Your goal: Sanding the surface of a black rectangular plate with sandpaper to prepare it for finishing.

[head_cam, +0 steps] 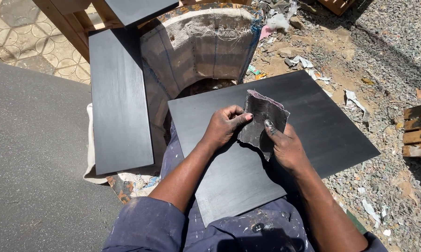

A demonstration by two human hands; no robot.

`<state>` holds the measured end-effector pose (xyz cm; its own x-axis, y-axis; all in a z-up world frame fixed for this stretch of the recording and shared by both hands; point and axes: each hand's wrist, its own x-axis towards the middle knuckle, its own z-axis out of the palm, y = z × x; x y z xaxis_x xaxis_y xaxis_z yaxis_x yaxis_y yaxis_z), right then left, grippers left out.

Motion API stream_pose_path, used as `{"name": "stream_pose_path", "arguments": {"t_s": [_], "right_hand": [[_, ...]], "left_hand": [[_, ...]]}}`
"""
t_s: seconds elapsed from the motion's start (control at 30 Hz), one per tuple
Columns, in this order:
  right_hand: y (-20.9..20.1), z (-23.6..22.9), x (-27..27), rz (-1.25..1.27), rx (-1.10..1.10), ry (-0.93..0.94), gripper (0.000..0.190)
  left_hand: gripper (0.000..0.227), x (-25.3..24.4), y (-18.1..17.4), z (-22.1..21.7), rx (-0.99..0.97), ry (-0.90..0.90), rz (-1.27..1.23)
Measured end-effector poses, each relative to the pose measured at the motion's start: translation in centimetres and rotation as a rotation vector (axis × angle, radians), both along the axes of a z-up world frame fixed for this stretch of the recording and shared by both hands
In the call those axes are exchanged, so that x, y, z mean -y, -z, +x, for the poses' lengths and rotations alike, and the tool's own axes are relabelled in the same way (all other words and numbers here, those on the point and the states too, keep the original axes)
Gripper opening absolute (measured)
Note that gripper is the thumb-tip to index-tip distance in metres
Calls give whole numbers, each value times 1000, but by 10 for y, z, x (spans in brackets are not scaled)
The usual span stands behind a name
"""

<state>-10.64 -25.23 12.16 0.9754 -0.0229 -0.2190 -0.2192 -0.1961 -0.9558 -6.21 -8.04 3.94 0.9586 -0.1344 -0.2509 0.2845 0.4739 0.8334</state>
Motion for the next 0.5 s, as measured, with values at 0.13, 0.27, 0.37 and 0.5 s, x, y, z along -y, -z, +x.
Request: {"name": "stream_pose_path", "arguments": {"t_s": [0.13, 0.27, 0.37, 0.5], "right_hand": [[-53, 2, 14, -1045, 555, -349, 91], [-1, -1, 67, -1122, 340, -530, 93], [48, -26, 47, -1019, 352, -775, 94], [-1, -74, -43, -869, 536, -951, 64]], "left_hand": [[34, -7, -15, -3, -63, 2, -21], [35, -7, -11, -3, -70, -32, 5], [37, -9, -6, 6, 1, -109, 63], [40, -13, 0, 5, 3, -70, 41]]}}
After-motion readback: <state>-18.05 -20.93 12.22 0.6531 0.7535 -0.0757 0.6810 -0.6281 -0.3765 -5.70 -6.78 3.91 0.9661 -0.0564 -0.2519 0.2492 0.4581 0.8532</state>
